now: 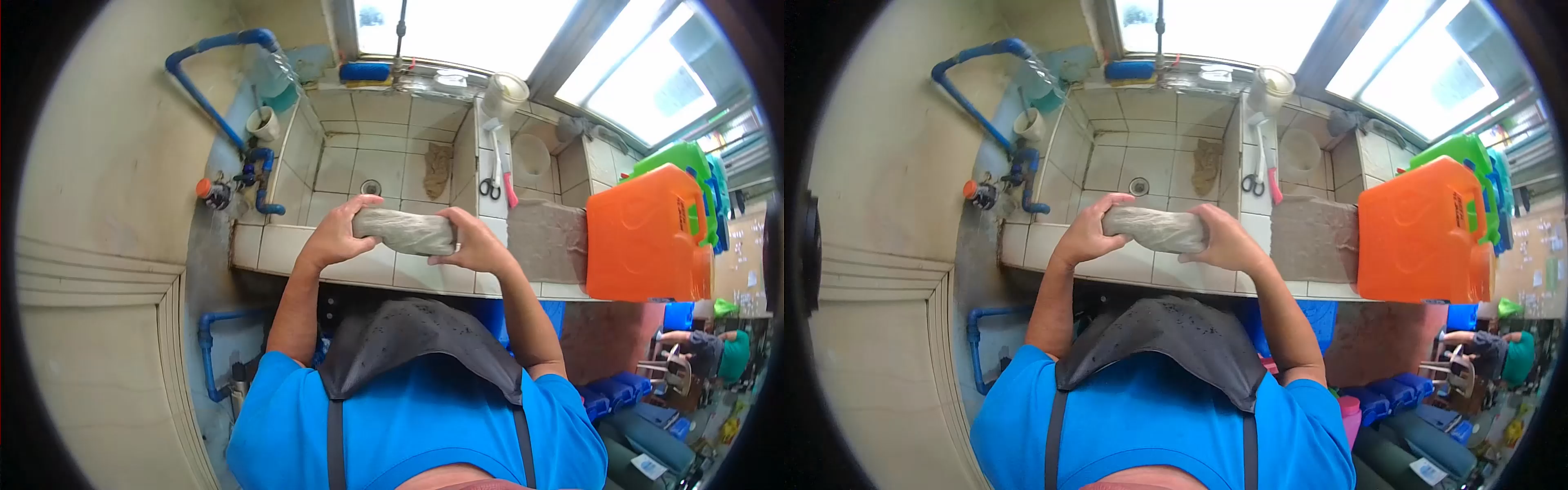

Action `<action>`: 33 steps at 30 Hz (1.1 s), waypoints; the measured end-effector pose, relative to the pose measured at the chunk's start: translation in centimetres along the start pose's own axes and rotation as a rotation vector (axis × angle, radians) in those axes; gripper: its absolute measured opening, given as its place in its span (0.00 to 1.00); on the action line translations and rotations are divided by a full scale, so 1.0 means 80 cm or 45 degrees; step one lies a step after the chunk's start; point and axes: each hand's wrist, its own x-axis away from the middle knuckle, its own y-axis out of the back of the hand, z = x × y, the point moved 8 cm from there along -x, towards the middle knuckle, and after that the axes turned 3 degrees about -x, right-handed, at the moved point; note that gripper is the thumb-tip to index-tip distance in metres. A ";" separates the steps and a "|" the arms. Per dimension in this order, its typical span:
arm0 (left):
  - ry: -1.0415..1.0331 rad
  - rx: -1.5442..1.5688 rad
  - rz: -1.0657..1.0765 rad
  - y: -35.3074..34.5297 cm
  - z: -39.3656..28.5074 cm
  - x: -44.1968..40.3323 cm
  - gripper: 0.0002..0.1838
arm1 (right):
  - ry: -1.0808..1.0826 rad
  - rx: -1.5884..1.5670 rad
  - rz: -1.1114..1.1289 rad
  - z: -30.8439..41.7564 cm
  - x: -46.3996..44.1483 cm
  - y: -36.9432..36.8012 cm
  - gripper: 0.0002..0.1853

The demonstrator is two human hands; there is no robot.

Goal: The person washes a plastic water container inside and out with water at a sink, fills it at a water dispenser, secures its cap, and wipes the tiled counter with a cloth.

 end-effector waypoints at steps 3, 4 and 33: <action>0.046 0.060 0.037 0.009 -0.007 0.014 0.30 | 0.124 -0.051 -0.077 0.039 0.005 0.021 0.36; 0.067 0.094 0.095 0.006 -0.008 0.018 0.28 | 0.045 -0.051 -0.054 0.041 0.008 0.027 0.36; 0.599 -1.357 0.159 0.108 0.153 0.143 0.48 | 0.082 0.667 0.192 -0.033 0.024 -0.106 0.52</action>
